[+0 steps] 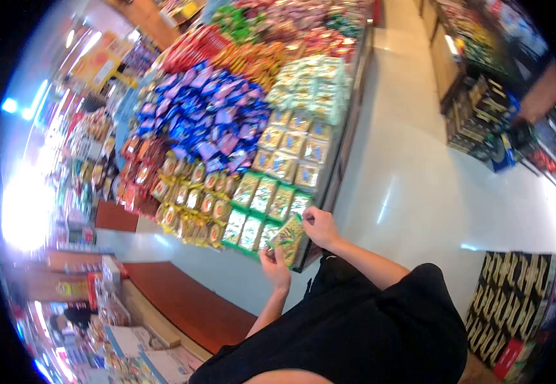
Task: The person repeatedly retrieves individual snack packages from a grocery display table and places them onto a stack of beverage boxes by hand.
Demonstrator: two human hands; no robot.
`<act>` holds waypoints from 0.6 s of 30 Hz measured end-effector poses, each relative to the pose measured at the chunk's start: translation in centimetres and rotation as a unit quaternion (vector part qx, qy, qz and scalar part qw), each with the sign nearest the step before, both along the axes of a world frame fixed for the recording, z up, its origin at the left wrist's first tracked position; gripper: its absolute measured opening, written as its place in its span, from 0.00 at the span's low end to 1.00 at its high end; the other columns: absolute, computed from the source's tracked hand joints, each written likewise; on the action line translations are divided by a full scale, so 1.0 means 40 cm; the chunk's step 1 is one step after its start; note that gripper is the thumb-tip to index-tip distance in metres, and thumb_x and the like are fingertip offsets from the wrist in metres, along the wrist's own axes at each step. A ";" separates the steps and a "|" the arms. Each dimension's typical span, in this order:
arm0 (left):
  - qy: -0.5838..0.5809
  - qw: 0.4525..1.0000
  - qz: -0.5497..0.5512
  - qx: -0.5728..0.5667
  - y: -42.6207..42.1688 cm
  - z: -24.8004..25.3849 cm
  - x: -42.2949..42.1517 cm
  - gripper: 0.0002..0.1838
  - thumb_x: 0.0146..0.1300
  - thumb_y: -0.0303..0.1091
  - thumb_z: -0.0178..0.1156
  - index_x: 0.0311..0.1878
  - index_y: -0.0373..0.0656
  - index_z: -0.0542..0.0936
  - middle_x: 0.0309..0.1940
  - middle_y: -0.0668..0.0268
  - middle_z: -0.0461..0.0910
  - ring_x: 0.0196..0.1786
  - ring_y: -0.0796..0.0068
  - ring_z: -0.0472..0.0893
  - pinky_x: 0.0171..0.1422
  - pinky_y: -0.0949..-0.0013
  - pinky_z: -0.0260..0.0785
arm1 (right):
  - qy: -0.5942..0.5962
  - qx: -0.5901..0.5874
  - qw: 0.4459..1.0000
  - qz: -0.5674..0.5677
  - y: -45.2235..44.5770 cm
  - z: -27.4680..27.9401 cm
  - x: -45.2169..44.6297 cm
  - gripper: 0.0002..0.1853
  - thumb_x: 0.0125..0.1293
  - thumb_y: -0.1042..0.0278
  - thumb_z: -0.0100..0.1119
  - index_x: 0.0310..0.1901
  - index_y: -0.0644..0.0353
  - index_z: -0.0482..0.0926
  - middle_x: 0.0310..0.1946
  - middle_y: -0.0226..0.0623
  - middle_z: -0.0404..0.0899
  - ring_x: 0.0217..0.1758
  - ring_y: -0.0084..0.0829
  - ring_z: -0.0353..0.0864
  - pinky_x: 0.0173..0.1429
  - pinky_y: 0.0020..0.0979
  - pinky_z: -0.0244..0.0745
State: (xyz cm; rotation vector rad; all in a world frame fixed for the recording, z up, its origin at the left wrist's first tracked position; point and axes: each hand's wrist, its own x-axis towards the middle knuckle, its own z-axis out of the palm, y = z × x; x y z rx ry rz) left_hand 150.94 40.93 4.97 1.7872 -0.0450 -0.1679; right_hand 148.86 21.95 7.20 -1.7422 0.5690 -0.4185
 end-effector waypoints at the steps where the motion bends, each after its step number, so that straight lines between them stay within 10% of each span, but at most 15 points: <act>1: 0.008 0.999 -0.036 -0.015 -0.045 0.000 -0.037 0.21 0.69 0.33 0.57 0.59 0.31 0.66 0.41 0.61 0.77 0.42 0.75 0.76 0.49 0.71 0.70 | 0.011 0.010 0.999 -0.034 -0.042 -0.008 -0.068 0.10 0.57 0.74 0.61 0.40 0.67 0.79 0.32 0.41 0.83 0.36 0.28 0.83 0.44 0.30 0.78; 8: -0.001 0.947 -0.322 0.018 -0.380 -0.005 -0.366 0.20 0.67 0.31 0.59 0.60 0.34 0.70 0.39 0.58 0.80 0.40 0.73 0.79 0.46 0.69 0.73 | 0.042 0.133 0.942 -0.306 -0.266 -0.094 -0.669 0.14 0.58 0.73 0.62 0.45 0.68 0.78 0.33 0.37 0.83 0.35 0.26 0.82 0.40 0.28 0.78; 18: -0.041 0.715 -0.698 0.022 -0.689 0.022 -0.963 0.21 0.67 0.30 0.58 0.61 0.35 0.70 0.37 0.59 0.81 0.39 0.73 0.79 0.45 0.69 0.72 | -0.144 0.299 0.640 -0.693 -0.168 -0.116 -1.379 0.15 0.52 0.74 0.66 0.43 0.68 0.81 0.34 0.38 0.83 0.36 0.25 0.80 0.41 0.26 0.75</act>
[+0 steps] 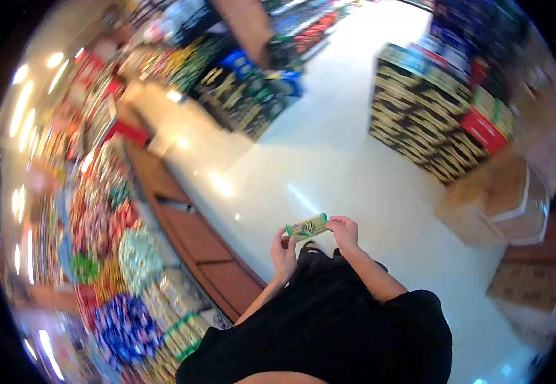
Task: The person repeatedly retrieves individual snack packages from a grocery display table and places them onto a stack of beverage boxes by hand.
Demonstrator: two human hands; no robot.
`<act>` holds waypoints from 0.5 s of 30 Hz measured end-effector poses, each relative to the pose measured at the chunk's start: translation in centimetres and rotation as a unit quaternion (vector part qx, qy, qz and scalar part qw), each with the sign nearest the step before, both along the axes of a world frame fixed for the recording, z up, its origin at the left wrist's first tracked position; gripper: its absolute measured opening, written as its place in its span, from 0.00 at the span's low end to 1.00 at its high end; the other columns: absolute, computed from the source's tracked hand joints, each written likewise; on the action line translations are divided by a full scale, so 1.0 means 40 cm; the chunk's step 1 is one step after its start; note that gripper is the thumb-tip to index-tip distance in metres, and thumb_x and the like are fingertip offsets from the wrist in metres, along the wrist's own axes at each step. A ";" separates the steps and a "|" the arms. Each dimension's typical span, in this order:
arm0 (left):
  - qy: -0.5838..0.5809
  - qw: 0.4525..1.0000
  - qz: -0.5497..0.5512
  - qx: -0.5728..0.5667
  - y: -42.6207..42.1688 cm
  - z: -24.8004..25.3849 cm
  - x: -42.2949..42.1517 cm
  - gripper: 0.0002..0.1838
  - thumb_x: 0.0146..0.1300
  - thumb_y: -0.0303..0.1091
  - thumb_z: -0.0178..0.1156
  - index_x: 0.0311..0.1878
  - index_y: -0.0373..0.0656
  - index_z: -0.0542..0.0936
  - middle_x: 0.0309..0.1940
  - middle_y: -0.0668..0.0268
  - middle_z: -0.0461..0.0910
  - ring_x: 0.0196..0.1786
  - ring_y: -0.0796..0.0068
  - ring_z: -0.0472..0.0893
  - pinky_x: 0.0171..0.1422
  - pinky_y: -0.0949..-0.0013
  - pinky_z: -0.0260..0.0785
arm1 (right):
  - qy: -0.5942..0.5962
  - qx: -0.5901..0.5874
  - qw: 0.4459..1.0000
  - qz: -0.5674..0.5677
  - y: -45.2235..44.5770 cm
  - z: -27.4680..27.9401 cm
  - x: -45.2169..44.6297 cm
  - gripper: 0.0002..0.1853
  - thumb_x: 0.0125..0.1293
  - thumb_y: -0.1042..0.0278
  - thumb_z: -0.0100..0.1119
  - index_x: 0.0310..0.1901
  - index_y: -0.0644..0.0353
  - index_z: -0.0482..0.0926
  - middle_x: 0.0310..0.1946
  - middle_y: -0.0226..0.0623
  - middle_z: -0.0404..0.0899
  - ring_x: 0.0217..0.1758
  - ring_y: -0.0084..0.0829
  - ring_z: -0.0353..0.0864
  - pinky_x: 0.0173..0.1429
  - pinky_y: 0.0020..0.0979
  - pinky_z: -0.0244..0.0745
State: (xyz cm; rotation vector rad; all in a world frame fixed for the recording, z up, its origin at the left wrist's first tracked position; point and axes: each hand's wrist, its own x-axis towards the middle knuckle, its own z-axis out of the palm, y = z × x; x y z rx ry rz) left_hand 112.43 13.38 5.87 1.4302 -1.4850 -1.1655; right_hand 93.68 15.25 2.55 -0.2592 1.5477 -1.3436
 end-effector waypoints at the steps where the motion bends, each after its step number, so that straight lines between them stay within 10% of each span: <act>1: -0.014 0.999 -0.042 -0.003 -0.018 -0.014 -0.046 0.21 0.67 0.30 0.58 0.61 0.35 0.70 0.37 0.58 0.81 0.39 0.73 0.79 0.45 0.68 0.72 | 0.012 -0.023 0.999 -0.047 0.024 -0.018 -0.040 0.14 0.53 0.74 0.66 0.42 0.68 0.81 0.34 0.38 0.83 0.36 0.25 0.80 0.42 0.26 0.75; 15: -0.092 0.927 -0.361 0.037 -0.241 -0.049 -0.788 0.20 0.67 0.32 0.58 0.61 0.36 0.70 0.36 0.54 0.82 0.39 0.66 0.82 0.45 0.63 0.74 | 0.139 -0.007 0.929 -0.342 0.070 -0.112 -0.620 0.10 0.54 0.79 0.65 0.40 0.67 0.81 0.33 0.36 0.83 0.36 0.23 0.81 0.43 0.24 0.76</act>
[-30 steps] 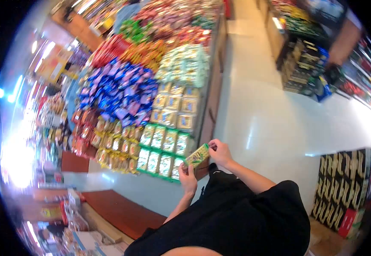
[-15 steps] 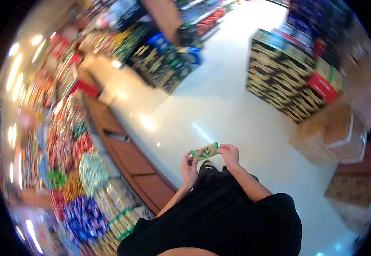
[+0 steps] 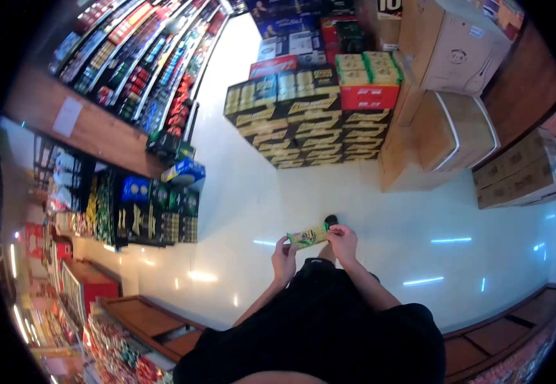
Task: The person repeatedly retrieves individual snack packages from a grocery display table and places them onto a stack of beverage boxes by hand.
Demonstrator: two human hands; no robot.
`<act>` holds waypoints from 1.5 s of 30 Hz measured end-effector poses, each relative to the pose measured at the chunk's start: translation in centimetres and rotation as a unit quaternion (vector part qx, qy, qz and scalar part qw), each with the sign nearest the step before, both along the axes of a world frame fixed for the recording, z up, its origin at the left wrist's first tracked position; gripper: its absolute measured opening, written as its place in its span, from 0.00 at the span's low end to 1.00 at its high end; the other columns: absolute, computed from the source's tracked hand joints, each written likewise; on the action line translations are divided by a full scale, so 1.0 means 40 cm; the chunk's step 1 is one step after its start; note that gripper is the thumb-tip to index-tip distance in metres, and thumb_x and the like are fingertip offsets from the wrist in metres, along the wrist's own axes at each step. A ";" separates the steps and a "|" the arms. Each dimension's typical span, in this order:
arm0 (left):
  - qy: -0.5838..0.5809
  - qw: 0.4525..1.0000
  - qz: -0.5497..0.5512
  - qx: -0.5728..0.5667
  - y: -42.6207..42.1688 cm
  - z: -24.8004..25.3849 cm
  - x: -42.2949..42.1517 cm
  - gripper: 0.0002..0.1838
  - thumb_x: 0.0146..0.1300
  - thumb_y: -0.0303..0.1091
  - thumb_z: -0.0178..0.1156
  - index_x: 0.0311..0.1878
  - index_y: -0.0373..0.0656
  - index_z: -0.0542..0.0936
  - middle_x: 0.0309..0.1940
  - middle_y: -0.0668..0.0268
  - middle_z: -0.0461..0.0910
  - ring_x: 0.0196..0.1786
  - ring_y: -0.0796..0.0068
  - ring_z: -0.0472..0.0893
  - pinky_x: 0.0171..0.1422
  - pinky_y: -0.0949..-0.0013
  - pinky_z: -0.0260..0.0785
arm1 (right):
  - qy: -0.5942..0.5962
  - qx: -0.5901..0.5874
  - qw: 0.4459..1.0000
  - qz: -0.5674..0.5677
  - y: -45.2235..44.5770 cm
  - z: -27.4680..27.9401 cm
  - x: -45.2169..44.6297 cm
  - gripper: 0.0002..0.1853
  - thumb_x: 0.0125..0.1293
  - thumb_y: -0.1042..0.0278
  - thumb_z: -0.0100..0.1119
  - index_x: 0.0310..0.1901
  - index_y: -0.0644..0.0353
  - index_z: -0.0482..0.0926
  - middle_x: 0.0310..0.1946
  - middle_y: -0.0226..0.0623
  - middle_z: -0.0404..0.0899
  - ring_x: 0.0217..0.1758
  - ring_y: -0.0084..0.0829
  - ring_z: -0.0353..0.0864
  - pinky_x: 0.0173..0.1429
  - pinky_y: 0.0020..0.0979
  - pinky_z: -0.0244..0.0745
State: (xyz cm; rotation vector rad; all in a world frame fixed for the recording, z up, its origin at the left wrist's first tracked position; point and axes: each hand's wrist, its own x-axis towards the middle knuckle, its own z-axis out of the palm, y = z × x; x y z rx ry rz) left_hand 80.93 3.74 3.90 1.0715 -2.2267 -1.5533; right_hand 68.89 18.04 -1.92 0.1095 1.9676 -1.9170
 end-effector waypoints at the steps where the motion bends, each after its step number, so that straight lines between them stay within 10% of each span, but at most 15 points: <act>1: 0.007 1.000 -0.007 0.000 -0.019 -0.005 -0.059 0.20 0.67 0.32 0.58 0.61 0.36 0.70 0.36 0.54 0.82 0.39 0.66 0.82 0.45 0.63 0.74 | 0.010 0.006 1.000 -0.008 -0.015 -0.002 -0.054 0.10 0.54 0.79 0.65 0.40 0.67 0.81 0.33 0.35 0.82 0.36 0.23 0.80 0.42 0.24 0.76; 15: 0.108 0.980 -0.169 0.011 -0.198 0.074 -0.833 0.21 0.65 0.30 0.61 0.60 0.36 0.73 0.35 0.58 0.82 0.35 0.73 0.81 0.42 0.70 0.75 | -0.068 -0.081 0.985 -0.135 -0.095 0.173 -0.721 0.15 0.57 0.74 0.63 0.48 0.64 0.82 0.32 0.27 0.80 0.30 0.16 0.74 0.32 0.21 0.67; 25: 0.110 0.983 -0.146 -0.026 -0.229 0.063 -1.289 0.18 0.66 0.29 0.59 0.58 0.35 0.75 0.38 0.60 0.82 0.38 0.77 0.81 0.43 0.73 0.73 | 0.152 0.054 0.979 -0.127 -0.167 0.178 -1.192 0.11 0.57 0.76 0.62 0.43 0.64 0.81 0.33 0.34 0.82 0.37 0.26 0.80 0.45 0.28 0.74; 45: -0.042 0.967 -0.135 -0.212 -0.334 -0.001 -1.980 0.27 0.59 0.45 0.65 0.55 0.35 0.77 0.40 0.52 0.76 0.44 0.54 0.78 0.50 0.58 0.71 | 0.249 0.299 0.917 0.086 -0.275 0.180 -1.822 0.22 0.60 0.64 0.62 0.54 0.67 0.76 0.44 0.50 0.79 0.44 0.46 0.79 0.50 0.42 0.74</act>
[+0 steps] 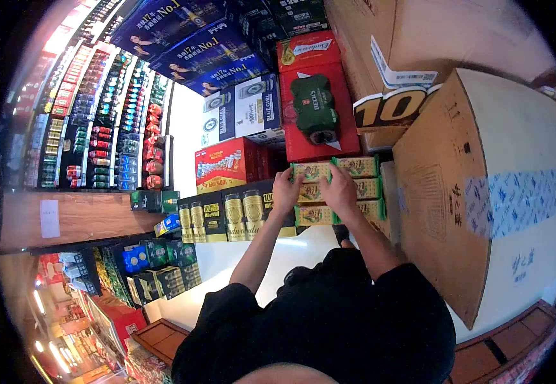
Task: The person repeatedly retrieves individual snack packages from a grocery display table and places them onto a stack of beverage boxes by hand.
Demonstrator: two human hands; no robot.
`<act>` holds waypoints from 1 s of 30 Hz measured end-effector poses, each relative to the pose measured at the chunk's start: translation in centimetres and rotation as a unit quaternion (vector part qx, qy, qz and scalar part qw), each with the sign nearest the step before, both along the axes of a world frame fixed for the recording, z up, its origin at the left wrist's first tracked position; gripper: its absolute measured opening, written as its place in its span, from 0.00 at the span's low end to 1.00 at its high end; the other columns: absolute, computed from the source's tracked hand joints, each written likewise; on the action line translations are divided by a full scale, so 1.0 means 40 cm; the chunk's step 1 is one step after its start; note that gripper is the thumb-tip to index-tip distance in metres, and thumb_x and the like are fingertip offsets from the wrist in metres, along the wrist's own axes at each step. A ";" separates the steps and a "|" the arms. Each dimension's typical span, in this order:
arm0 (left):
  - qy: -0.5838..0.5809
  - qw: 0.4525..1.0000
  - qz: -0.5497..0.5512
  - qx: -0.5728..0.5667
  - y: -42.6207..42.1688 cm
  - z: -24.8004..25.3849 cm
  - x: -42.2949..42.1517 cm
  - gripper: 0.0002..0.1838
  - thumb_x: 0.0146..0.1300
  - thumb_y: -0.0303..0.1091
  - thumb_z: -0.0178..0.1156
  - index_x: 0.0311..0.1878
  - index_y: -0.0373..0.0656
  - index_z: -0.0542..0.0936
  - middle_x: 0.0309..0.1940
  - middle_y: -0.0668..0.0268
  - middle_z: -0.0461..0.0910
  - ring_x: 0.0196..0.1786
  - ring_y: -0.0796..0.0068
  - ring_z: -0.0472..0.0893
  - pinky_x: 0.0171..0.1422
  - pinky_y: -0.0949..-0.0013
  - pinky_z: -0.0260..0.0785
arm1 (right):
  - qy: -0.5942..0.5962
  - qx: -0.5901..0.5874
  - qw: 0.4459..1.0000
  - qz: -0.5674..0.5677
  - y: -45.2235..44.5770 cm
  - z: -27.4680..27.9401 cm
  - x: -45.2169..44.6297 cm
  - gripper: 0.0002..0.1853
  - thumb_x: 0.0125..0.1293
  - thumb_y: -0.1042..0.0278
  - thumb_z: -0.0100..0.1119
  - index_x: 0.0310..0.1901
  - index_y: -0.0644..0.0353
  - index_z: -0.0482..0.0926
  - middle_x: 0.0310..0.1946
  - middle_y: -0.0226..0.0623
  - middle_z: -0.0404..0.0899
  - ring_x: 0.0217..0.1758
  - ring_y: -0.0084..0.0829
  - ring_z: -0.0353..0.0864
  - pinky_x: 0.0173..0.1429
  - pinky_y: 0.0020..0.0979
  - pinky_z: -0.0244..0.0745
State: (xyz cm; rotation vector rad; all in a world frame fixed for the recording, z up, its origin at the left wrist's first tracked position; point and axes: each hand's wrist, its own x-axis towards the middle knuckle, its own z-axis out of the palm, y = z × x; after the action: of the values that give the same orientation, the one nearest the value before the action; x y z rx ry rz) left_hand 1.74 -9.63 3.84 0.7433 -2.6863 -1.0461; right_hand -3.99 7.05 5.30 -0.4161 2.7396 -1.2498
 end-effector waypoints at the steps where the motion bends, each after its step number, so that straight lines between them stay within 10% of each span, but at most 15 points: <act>1: 0.000 1.000 0.003 -0.009 0.004 -0.005 -0.001 0.27 0.59 0.45 0.65 0.55 0.35 0.77 0.40 0.52 0.76 0.44 0.54 0.78 0.50 0.58 0.71 | -0.020 0.000 1.000 0.004 0.002 0.013 -0.002 0.23 0.60 0.63 0.61 0.54 0.67 0.76 0.46 0.51 0.79 0.48 0.49 0.78 0.53 0.44 0.73; 15: 0.092 0.994 0.041 -0.047 0.015 0.044 0.137 0.24 0.61 0.41 0.63 0.56 0.36 0.72 0.43 0.48 0.75 0.47 0.47 0.76 0.51 0.54 0.70 | 0.036 0.113 0.988 0.097 -0.038 0.071 0.059 0.21 0.61 0.63 0.62 0.54 0.65 0.76 0.54 0.48 0.76 0.59 0.49 0.72 0.62 0.43 0.68; 23: 0.054 0.970 0.214 0.105 0.067 0.034 0.756 0.21 0.65 0.40 0.59 0.55 0.36 0.73 0.43 0.53 0.77 0.44 0.58 0.78 0.49 0.59 0.72 | 0.061 0.085 0.939 0.327 -0.171 0.098 0.356 0.21 0.57 0.62 0.64 0.50 0.64 0.76 0.50 0.48 0.76 0.56 0.49 0.71 0.59 0.45 0.70; 30: 0.045 0.872 0.466 0.144 0.283 -0.042 1.404 0.20 0.68 0.42 0.57 0.54 0.35 0.75 0.38 0.54 0.81 0.38 0.60 0.81 0.46 0.61 0.74 | 0.001 0.054 0.784 0.619 -0.259 0.065 0.911 0.23 0.59 0.56 0.61 0.50 0.67 0.77 0.48 0.53 0.78 0.56 0.51 0.75 0.60 0.44 0.69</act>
State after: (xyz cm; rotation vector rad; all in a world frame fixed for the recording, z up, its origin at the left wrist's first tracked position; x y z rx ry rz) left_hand 57.89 1.67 2.16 1.7307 -1.6813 -1.1160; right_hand 32.44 -3.32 7.88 -1.7574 1.7064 -0.6409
